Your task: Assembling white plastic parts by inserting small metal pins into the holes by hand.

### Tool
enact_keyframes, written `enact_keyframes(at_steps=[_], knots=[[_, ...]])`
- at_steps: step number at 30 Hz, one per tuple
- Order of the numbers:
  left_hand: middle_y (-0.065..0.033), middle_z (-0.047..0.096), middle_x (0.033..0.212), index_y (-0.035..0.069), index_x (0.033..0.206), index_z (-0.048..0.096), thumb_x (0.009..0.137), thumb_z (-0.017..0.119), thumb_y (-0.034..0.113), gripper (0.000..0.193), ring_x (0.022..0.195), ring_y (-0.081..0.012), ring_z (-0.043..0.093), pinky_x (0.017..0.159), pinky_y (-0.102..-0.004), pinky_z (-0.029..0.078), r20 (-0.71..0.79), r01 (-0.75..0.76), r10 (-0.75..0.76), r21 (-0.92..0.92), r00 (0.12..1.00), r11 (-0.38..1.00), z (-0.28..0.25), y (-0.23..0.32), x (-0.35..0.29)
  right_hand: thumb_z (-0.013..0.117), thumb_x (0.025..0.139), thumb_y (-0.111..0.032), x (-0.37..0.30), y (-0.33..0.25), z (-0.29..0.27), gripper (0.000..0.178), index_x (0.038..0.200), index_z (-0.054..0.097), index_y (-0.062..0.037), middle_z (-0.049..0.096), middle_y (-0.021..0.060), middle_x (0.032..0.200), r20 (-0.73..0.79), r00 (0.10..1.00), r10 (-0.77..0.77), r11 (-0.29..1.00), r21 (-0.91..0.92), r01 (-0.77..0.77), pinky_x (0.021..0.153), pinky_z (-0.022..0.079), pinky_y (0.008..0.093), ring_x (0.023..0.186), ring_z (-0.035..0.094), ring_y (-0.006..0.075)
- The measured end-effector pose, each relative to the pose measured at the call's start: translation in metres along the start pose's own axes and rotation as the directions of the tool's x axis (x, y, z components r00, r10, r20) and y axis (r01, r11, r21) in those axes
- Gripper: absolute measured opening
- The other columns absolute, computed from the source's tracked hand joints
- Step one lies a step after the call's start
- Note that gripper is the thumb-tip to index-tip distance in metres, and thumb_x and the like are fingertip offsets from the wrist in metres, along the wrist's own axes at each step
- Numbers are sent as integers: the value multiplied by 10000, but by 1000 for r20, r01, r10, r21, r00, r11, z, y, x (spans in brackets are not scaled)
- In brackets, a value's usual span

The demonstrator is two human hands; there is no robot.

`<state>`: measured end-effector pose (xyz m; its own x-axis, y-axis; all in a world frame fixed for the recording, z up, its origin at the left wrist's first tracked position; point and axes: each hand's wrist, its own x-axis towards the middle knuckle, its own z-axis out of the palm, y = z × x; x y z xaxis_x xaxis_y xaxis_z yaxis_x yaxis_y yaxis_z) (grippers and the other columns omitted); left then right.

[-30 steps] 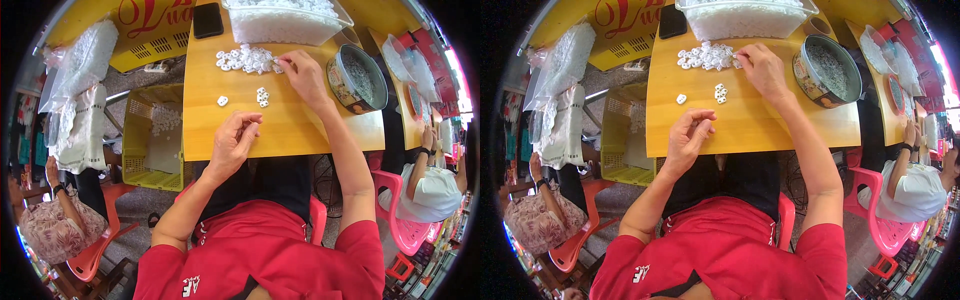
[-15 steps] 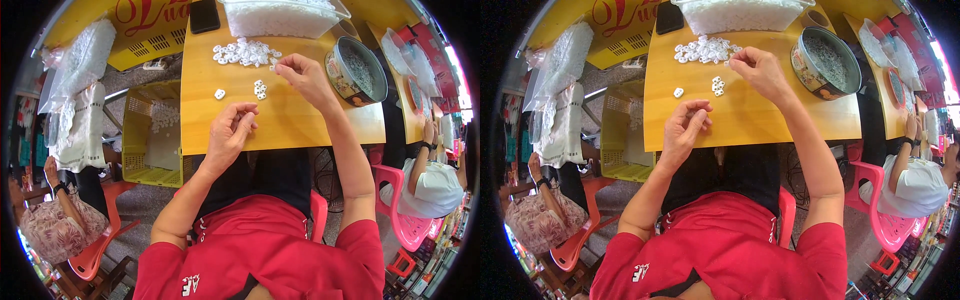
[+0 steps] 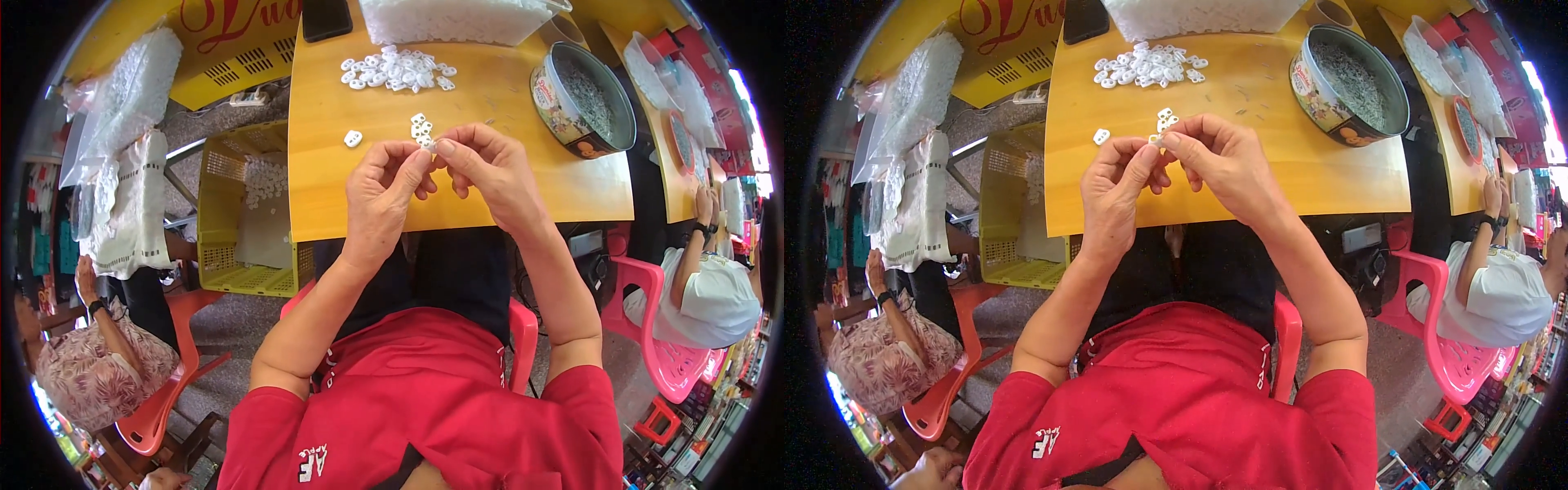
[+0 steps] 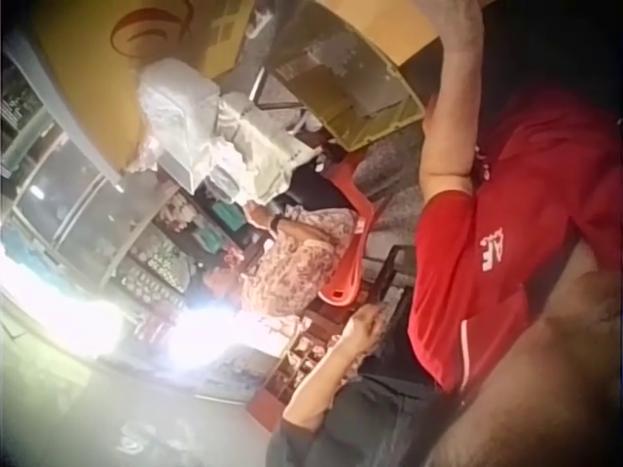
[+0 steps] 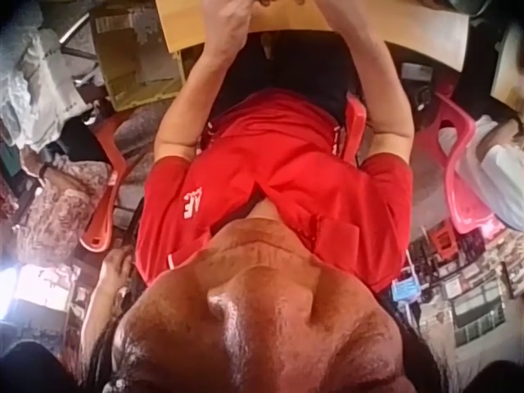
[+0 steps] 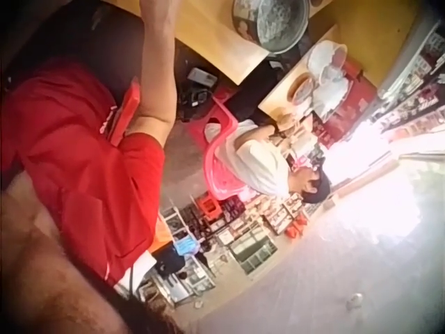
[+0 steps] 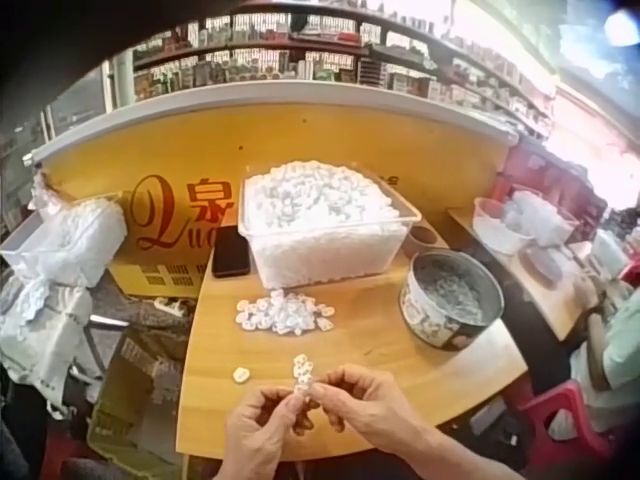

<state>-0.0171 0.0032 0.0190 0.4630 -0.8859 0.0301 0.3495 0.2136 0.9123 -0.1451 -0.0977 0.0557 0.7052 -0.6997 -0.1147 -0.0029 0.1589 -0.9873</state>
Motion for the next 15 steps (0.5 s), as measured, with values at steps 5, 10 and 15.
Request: enact_keyframes(at_steps=[5, 10, 15], knots=[[-56, 674, 895, 6, 1029, 600, 970, 633, 130, 142, 711, -83, 607, 622, -211, 480, 17, 10, -10, 8, 1000, 1000, 4, -5, -1, 658, 948, -197, -5, 9, -3, 216, 1020, 652, 7, 672, 46, 850, -27, 1000, -4, 1000, 11, 5, 561, 434, 200, 625, 541, 56], [-15, 646, 858, 10, 1004, 611, 963, 640, 118, 119, 704, -63, 594, 611, -199, 463, 54, 24, -35, 193, 998, 981, 2, -2, -4, 660, 949, -187, -10, 15, -5, 207, 1024, 653, 6, 667, 21, 862, -62, 995, -75, 989, -133, 66, 573, 444, 199, 655, 540, 47], [-4, 638, 853, 7, 994, 610, 963, 641, 112, 114, 707, -56, 589, 617, -198, 462, 91, 38, -62, 249, 994, 968, -1, 1, -6, 662, 949, -181, -13, 15, -12, 197, 1021, 653, 2, 658, 3, 867, -28, 999, -33, 977, -211, 26, 582, 449, 195, 670, 539, 39]])
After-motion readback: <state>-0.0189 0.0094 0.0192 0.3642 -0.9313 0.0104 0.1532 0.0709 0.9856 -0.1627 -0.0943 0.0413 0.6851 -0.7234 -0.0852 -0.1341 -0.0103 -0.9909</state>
